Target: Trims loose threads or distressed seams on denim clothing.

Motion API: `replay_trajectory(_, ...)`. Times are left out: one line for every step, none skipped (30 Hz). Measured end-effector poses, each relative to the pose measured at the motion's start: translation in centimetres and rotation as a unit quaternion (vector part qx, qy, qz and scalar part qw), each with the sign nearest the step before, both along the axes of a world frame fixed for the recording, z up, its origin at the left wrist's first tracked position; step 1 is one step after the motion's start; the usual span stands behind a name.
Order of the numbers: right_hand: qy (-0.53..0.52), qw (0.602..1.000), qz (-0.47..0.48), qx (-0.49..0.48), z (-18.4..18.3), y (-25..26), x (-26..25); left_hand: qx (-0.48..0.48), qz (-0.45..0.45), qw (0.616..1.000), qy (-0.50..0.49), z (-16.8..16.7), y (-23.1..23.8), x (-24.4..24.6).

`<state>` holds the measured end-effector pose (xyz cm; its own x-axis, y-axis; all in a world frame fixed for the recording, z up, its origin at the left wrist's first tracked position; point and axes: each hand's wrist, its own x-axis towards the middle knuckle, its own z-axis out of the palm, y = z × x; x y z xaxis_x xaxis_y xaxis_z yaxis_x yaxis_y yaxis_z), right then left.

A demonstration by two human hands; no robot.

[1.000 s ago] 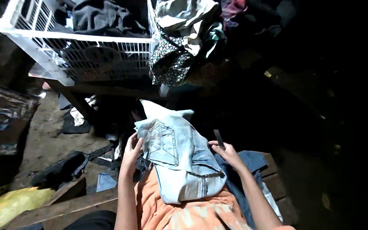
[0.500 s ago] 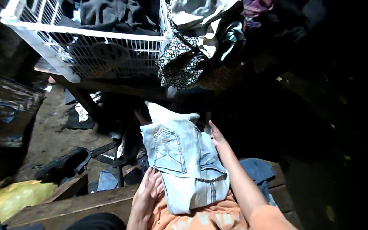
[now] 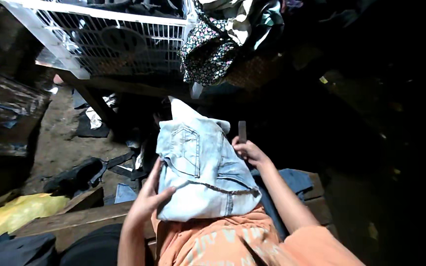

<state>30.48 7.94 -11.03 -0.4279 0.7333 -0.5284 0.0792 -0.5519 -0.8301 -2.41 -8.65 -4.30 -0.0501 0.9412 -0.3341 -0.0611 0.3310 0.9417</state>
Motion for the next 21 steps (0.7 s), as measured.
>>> replay_trajectory(0.0, 1.0, 0.026, -0.005, 0.4, -1.5, 1.1, 0.018, -0.012, 0.999, 0.029, 0.1, 0.7, -1.5)
replay_trajectory(0.0, 0.999, 0.045, -0.016, 0.7, -2.9, 2.2, 0.024, -0.027, 0.998, 0.053, 0.3, 1.6, -2.8)
replay_trajectory(-0.004, 0.998, 0.053, -0.022, 1.0, -3.8, 3.3, 0.019, -0.039, 0.996, 0.073, 0.4, 2.5, -3.7)
replay_trajectory(-0.012, 0.999, 0.046, -0.022, 1.4, -4.3, 4.1, 0.013, -0.053, 0.995, 0.089, 0.5, 3.5, -4.2)
replay_trajectory(-0.025, 0.999, 0.034, -0.009, 1.9, -4.2, 4.8, 0.004, -0.071, 0.993, 0.095, 0.5, 4.3, -4.6)
replay_trajectory(-0.04, 0.999, 0.016, 0.015, 2.4, -3.8, 5.1, -0.001, -0.08, 0.992, 0.099, 0.4, 4.9, -4.7)
replay_trajectory(-0.054, 0.998, -0.01, 0.043, 2.9, -2.9, 5.0, -0.003, -0.082, 0.991, 0.104, 0.3, 5.4, -4.6)
replay_trajectory(-0.065, 0.995, -0.044, 0.068, 3.1, -1.7, 4.7, -0.002, -0.084, 0.991, 0.107, 0.1, 5.8, -4.4)
replay_trajectory(-0.074, 0.99, -0.082, 0.087, 3.1, -0.3, 4.0, 0.0, -0.079, 0.991, 0.107, -0.1, 5.9, -4.2)
replay_trajectory(-0.08, 0.986, -0.115, 0.095, 2.7, 1.1, 3.3, -0.001, -0.061, 0.993, 0.104, -0.3, 5.9, -3.9)
replay_trajectory(-0.083, 0.983, -0.139, 0.089, 1.9, 2.5, 2.4, -0.001, -0.029, 0.994, 0.102, -0.4, 5.5, -3.3)
replay_trajectory(-0.087, 0.981, -0.156, 0.072, 0.9, 3.8, 1.5, -0.005, 0.012, 0.995, 0.098, -0.6, 5.0, -2.6)
replay_trajectory(-0.1, 0.981, -0.16, 0.046, -0.2, 4.9, 0.7, -0.016, 0.059, 0.994, 0.09, -0.9, 4.1, -1.8)
replay_trajectory(-0.111, 0.983, -0.147, 0.017, -1.4, 5.8, 0.0, -0.037, 0.105, 0.991, 0.071, -1.4, 2.9, -0.8)
replay_trajectory(-0.119, 0.985, -0.124, -0.011, -2.4, 6.4, -0.6, -0.069, 0.146, 0.986, 0.034, -1.8, 1.4, 0.4)
replay_trajectory(-0.12, 0.987, -0.1, -0.036, -3.0, 6.7, -1.2, -0.106, 0.184, 0.977, -0.012, -2.1, -0.1, 1.8)
replay_trajectory(-0.114, 0.989, -0.072, -0.057, -3.1, 6.6, -1.8, -0.135, 0.215, 0.965, -0.06, -2.1, -1.3, 3.2)
replay_trajectory(-0.102, 0.992, -0.048, -0.065, -3.0, 6.4, -2.2, -0.146, 0.239, 0.955, -0.1, -2.1, -2.2, 4.3)
replay_trajectory(-0.088, 0.994, -0.027, -0.062, -2.7, 6.1, -2.6, -0.143, 0.251, 0.949, -0.125, -2.0, -2.9, 5.0)
replay_trajectory(-0.079, 0.996, -0.011, -0.05, -2.7, 5.7, -2.8, -0.133, 0.263, 0.946, -0.138, -1.7, -3.2, 5.4)
replay_trajectory(-0.079, 0.996, 0.006, -0.033, -2.8, 5.3, -2.9, -0.121, 0.273, 0.944, -0.142, -1.2, -3.3, 5.4)
